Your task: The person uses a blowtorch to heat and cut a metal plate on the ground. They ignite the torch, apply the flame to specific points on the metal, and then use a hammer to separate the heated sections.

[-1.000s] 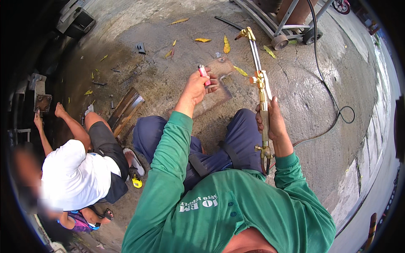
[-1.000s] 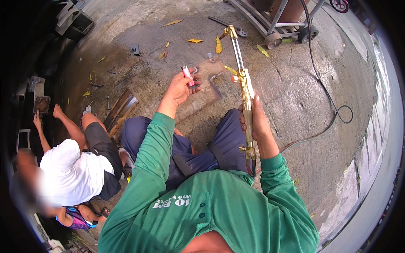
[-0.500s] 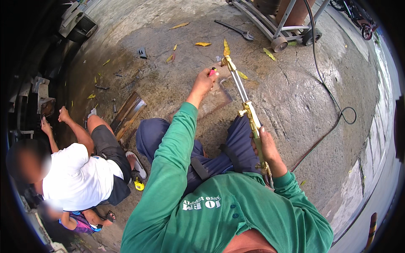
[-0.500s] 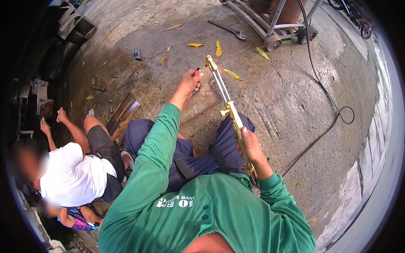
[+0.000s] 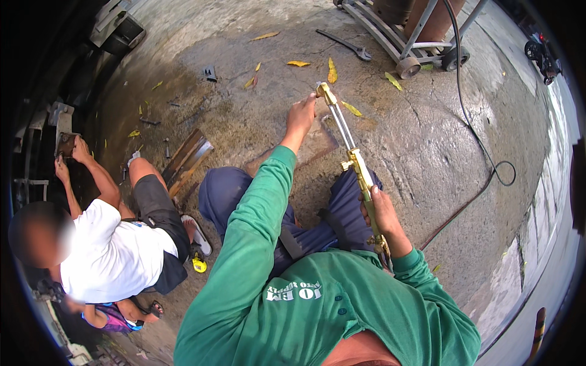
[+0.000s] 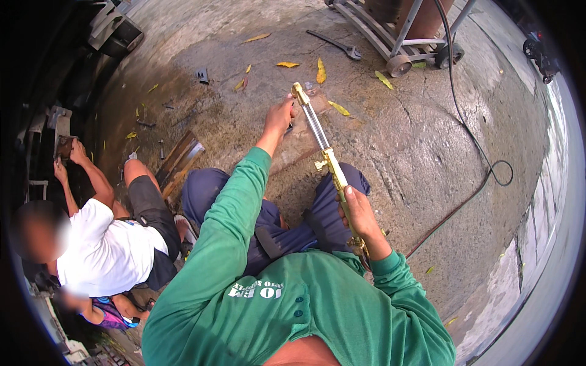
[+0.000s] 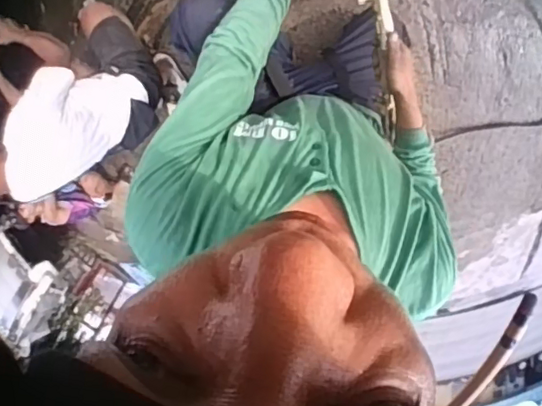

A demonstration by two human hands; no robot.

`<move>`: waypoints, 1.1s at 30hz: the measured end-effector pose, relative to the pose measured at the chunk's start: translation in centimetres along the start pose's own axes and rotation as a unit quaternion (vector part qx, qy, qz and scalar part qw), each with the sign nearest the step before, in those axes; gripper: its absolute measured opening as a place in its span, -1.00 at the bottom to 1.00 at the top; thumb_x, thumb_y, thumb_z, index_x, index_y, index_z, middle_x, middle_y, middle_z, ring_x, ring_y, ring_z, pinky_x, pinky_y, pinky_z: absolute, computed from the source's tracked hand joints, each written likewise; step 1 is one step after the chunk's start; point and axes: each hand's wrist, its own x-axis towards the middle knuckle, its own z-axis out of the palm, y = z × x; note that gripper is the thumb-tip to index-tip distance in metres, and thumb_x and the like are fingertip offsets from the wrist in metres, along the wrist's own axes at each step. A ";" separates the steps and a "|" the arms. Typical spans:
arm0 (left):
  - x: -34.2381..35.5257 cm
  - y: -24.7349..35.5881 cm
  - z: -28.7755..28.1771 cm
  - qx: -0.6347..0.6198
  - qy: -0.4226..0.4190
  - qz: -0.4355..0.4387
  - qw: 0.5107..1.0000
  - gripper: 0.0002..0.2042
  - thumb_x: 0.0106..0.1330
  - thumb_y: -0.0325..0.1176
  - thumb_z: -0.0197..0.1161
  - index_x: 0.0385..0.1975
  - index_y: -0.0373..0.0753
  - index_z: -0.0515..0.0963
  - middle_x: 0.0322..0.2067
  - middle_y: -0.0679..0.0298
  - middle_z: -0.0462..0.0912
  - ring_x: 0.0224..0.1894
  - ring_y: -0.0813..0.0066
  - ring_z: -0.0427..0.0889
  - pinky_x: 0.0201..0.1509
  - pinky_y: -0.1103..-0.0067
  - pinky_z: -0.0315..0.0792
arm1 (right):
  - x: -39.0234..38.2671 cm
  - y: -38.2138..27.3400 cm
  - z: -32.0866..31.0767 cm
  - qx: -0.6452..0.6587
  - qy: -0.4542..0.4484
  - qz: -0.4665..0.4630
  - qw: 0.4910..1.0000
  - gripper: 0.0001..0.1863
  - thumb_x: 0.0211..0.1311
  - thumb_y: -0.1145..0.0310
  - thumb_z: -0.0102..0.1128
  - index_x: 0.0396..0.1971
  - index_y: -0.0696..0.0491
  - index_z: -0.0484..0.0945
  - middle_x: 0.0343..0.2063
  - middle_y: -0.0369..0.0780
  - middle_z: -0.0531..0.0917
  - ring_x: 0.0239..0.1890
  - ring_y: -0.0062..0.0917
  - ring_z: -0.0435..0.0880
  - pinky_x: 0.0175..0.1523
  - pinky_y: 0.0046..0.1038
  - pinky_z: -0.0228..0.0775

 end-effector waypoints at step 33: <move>-11.5 2.2 1.7 -0.036 -0.085 0.229 0.969 -0.79 0.44 -0.40 0.23 -0.01 -0.28 0.46 -0.38 0.07 0.64 -0.31 0.29 0.69 -0.25 0.34 0.59 | 8.1 -3.6 -2.5 0.254 -0.097 -0.026 0.962 -0.17 0.37 -0.57 -0.35 -0.21 0.00 0.47 -0.68 -0.34 0.42 -0.78 -0.62 0.33 -0.66 -0.54 0.25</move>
